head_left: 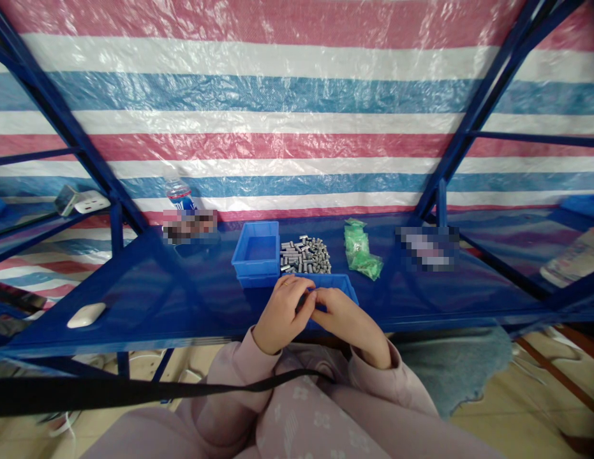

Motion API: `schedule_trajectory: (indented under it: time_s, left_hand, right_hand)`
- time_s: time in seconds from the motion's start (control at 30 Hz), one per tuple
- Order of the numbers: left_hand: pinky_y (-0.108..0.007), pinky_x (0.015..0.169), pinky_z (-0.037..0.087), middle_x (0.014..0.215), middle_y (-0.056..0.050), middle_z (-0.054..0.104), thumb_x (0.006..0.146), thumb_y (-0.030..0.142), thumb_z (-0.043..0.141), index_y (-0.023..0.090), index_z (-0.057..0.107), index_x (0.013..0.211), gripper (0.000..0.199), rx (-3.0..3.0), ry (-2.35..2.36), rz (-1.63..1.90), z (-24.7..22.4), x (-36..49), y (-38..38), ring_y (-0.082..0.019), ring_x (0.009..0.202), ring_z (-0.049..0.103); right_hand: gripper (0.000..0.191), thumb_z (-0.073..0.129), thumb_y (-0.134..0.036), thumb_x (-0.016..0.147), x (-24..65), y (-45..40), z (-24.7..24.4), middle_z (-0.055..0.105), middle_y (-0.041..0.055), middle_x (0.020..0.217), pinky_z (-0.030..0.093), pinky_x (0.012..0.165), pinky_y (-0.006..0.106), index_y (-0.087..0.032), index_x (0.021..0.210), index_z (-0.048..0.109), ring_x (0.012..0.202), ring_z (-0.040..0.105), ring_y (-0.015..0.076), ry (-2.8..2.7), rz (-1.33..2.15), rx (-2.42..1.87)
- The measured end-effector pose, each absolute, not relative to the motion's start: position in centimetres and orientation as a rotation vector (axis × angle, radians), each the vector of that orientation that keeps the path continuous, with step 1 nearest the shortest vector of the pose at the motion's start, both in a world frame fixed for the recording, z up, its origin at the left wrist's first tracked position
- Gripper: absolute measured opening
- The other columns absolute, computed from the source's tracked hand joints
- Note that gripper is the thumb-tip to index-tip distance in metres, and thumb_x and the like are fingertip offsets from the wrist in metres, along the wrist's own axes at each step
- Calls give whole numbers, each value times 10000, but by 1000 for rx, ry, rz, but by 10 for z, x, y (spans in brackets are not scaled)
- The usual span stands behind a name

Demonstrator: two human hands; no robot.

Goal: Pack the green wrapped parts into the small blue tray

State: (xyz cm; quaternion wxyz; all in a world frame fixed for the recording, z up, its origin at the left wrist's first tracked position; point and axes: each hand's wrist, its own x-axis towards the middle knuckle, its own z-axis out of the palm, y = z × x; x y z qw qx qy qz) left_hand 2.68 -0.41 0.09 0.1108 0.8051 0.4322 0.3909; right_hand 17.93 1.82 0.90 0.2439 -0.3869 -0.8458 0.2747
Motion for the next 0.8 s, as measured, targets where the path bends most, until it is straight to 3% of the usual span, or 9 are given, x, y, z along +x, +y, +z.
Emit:
schedule_trajectory:
  time_s: [0.43, 0.8]
  left_hand:
    - [-373, 875, 396, 735, -19, 576, 960, 210, 318, 189, 544, 758, 304, 2440, 1399, 997, 4, 27, -3, -173, 828, 535]
    - [-375, 869, 382, 734, -15, 552, 851, 165, 478, 190, 547, 708, 161, 2478, 1540, 891, 3, 29, -5, -188, 850, 512]
  right_hand:
    - [132, 576, -183, 846, 181, 10, 14, 725, 61, 791, 469, 679, 272, -153, 782, 688, 722, 665, 193, -2351, 647, -1068]
    - [213, 574, -303, 854, 227, 20, 19, 732, 83, 993, 491, 864, 363, -189, 989, 693, 939, 665, 231, -1842, 529, -1216]
